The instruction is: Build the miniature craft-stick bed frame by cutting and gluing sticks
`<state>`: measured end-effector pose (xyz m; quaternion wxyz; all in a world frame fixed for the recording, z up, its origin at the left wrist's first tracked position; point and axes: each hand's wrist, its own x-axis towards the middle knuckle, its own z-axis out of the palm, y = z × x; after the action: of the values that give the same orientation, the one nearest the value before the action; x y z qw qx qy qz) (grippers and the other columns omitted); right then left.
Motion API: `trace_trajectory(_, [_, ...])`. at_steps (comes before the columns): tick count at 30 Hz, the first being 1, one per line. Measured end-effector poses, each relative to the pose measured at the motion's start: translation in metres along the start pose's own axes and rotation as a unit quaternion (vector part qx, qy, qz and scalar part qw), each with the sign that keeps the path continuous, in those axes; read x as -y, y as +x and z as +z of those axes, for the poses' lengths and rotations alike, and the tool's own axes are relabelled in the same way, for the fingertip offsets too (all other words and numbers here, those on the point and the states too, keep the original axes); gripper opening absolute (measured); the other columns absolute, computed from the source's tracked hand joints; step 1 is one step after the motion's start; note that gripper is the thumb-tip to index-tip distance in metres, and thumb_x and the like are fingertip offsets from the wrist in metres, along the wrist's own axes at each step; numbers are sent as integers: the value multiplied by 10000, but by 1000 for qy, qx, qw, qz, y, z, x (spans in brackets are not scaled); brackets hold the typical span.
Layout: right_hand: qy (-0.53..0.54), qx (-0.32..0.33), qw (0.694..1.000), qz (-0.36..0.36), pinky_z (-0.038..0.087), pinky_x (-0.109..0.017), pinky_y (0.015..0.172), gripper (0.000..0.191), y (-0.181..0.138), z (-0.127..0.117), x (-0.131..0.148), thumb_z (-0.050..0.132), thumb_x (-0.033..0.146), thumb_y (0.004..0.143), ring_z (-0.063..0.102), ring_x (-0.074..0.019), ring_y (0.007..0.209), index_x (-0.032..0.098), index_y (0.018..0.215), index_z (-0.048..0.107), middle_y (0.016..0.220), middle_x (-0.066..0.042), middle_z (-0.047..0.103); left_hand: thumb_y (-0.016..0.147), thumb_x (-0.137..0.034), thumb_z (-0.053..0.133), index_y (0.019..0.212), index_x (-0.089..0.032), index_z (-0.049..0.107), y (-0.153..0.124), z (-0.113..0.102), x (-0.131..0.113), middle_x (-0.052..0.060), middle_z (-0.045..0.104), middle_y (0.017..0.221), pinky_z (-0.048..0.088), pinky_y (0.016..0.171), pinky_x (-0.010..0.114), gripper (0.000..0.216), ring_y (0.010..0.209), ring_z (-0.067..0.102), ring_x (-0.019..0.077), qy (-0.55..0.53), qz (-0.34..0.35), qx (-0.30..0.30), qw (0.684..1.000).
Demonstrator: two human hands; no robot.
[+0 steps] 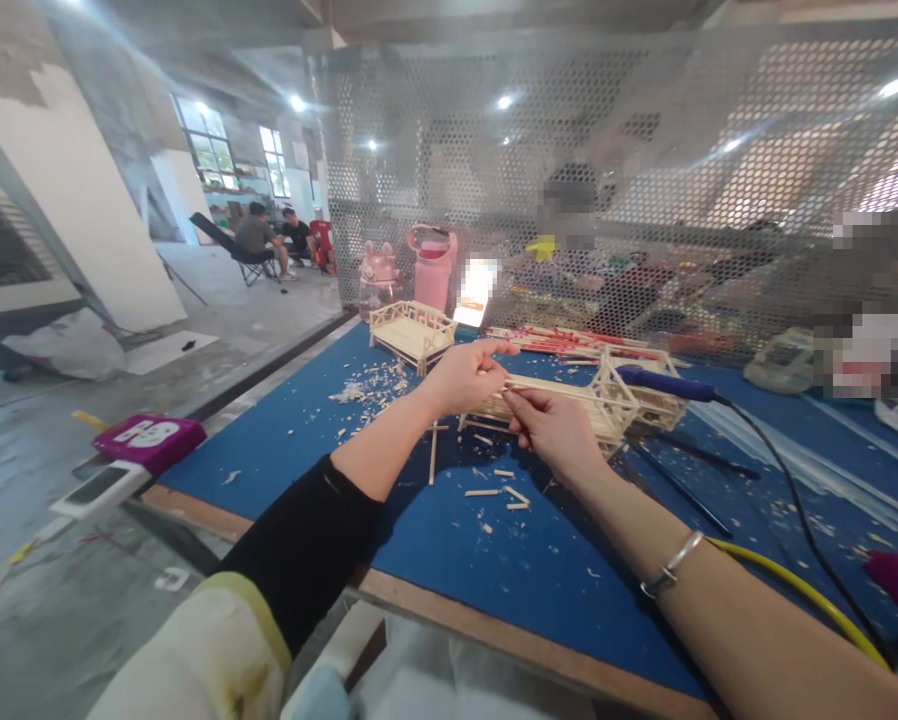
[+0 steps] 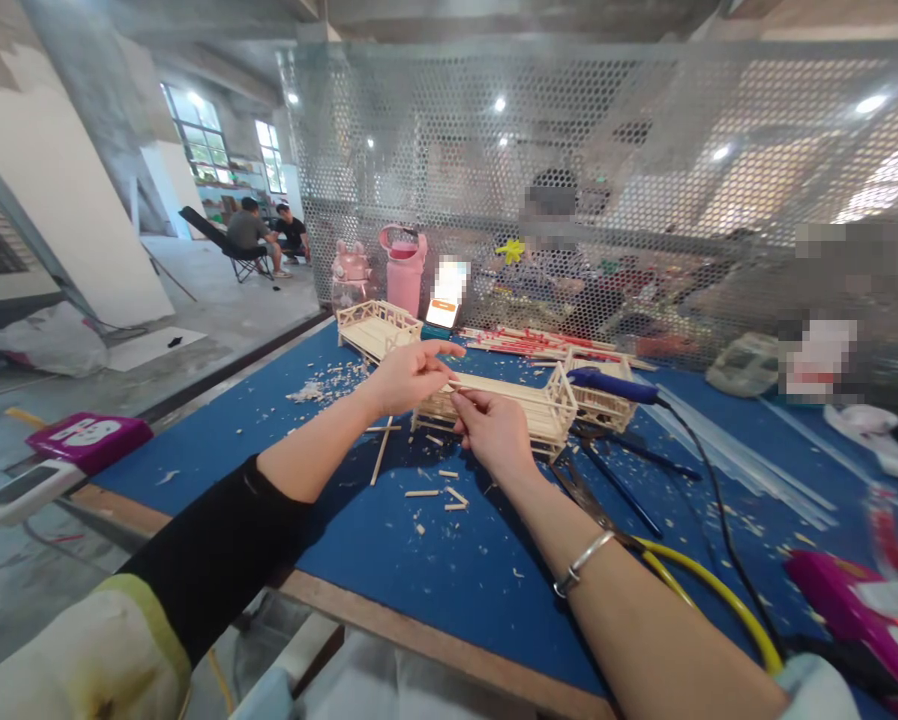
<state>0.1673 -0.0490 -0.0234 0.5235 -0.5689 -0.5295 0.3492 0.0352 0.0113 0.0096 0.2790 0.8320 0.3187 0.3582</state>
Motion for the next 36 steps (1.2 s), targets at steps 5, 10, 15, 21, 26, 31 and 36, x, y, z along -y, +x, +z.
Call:
trace_trajectory(5, [-12,0,1000,-14,287,-188,342,292,0,-1,0,585,444,662,420,-60,324,156,635,627,437,50,516,674,-197,584,1170,-133,551,-1,2,-4,54,704,804,456,693,269,501,691,608,139,26,6,-13,1000])
trace_trajectory(10, [-15,-4,1000,-18,286,-189,340,257,0,0,1,569,407,672,422,-64,322,159,654,634,431,52,513,684,-188,588,1179,-144,550,-1,1,-3,53,705,831,460,713,280,499,723,621,146,43,31,-8,999])
trace_trajectory(15, [-6,-2,1000,-13,291,-189,338,211,0,-1,1,550,359,681,424,-65,317,164,648,623,427,56,520,689,-193,584,1160,-155,565,0,1,-2,46,702,829,457,708,274,473,729,619,142,59,40,-6,997])
trace_trajectory(21, [21,-6,999,27,291,-177,314,156,2,-2,1,475,203,650,444,-70,304,153,738,593,444,51,553,689,-201,577,1172,-145,564,1,1,-1,53,701,831,450,719,277,486,736,618,148,56,40,-4,998])
trace_trajectory(26, [26,0,999,37,293,-174,314,171,0,-2,3,498,222,650,447,-70,307,146,767,597,435,54,543,686,-197,583,1178,-144,561,1,0,-2,47,704,830,453,737,278,496,739,624,148,71,44,-4,997])
trace_trajectory(31, [5,13,1000,26,316,-182,348,183,0,-1,3,540,317,687,443,-64,332,154,739,606,451,58,534,690,-185,585,1171,-151,560,1,1,0,43,704,830,462,742,289,483,740,625,148,66,45,2,997])
trace_trajectory(36, [-55,42,997,30,323,-189,378,142,-4,-4,5,476,260,755,448,-68,348,175,686,567,467,57,533,744,-229,575,1126,-115,569,-2,-1,-8,96,677,982,453,828,298,399,898,610,174,66,62,-52,995])
